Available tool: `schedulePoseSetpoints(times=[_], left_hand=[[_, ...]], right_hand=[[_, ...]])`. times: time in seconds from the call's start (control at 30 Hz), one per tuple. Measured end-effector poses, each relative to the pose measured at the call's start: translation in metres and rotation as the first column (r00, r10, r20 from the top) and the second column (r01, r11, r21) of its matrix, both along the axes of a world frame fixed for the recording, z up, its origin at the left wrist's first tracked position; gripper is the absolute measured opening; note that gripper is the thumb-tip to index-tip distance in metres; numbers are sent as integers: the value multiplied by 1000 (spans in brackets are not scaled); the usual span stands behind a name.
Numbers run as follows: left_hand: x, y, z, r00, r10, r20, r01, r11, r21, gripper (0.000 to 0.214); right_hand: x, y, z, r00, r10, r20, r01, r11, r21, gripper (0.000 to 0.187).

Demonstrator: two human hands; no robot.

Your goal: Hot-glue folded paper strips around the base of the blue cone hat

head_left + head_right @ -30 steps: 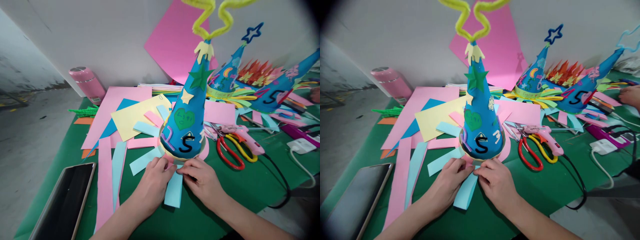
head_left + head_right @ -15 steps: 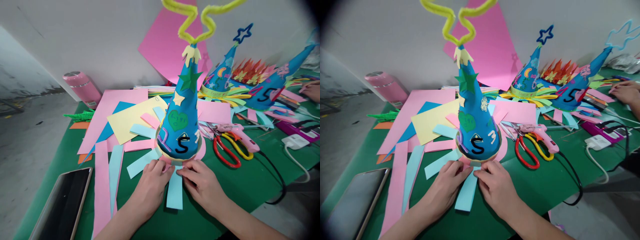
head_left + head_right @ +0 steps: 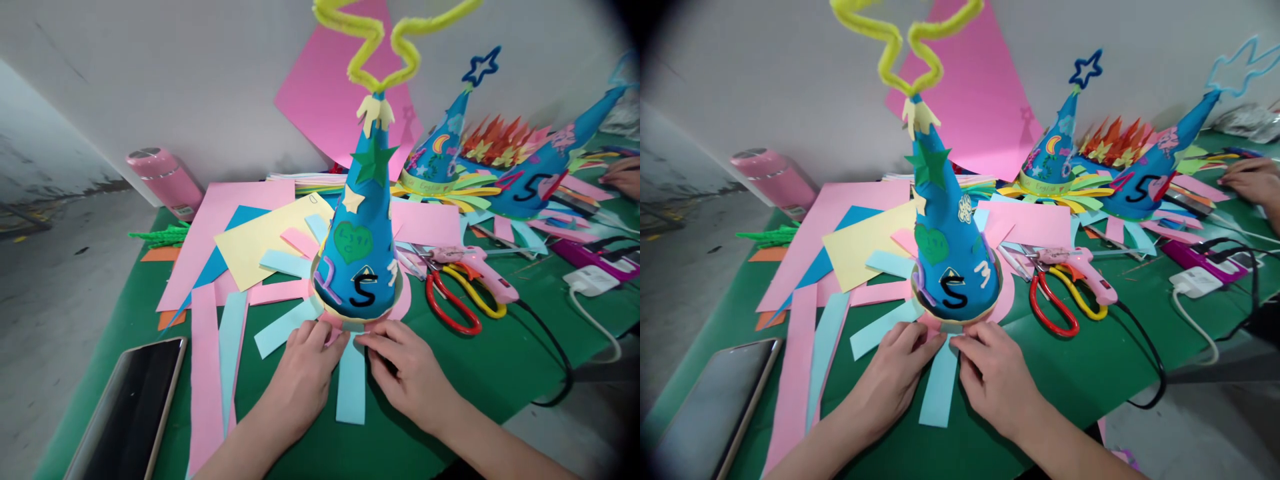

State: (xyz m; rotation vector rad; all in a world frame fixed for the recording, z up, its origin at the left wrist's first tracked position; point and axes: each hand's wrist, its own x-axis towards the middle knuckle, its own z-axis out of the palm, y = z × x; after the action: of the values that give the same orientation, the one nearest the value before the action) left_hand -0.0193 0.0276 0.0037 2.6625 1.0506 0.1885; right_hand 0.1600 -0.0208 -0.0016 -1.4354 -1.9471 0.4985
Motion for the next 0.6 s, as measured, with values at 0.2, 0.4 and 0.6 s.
schedulePoseSetpoints(times=[0.2, 0.4, 0.6], left_hand=[[1, 0, 2, 1000, -9, -28, 9, 1000, 12, 40], [1, 0, 2, 998, -12, -57, 12, 1000, -4, 44], [5, -1, 2, 995, 31, -99, -31, 1000, -1, 40]], right_hand=[[-1, 1, 2, 999, 7, 38, -4, 998, -69, 36], [-5, 3, 0, 990, 13, 143, -2, 997, -78, 34], [-5, 2, 0, 987, -4, 163, 17, 996, -83, 28]])
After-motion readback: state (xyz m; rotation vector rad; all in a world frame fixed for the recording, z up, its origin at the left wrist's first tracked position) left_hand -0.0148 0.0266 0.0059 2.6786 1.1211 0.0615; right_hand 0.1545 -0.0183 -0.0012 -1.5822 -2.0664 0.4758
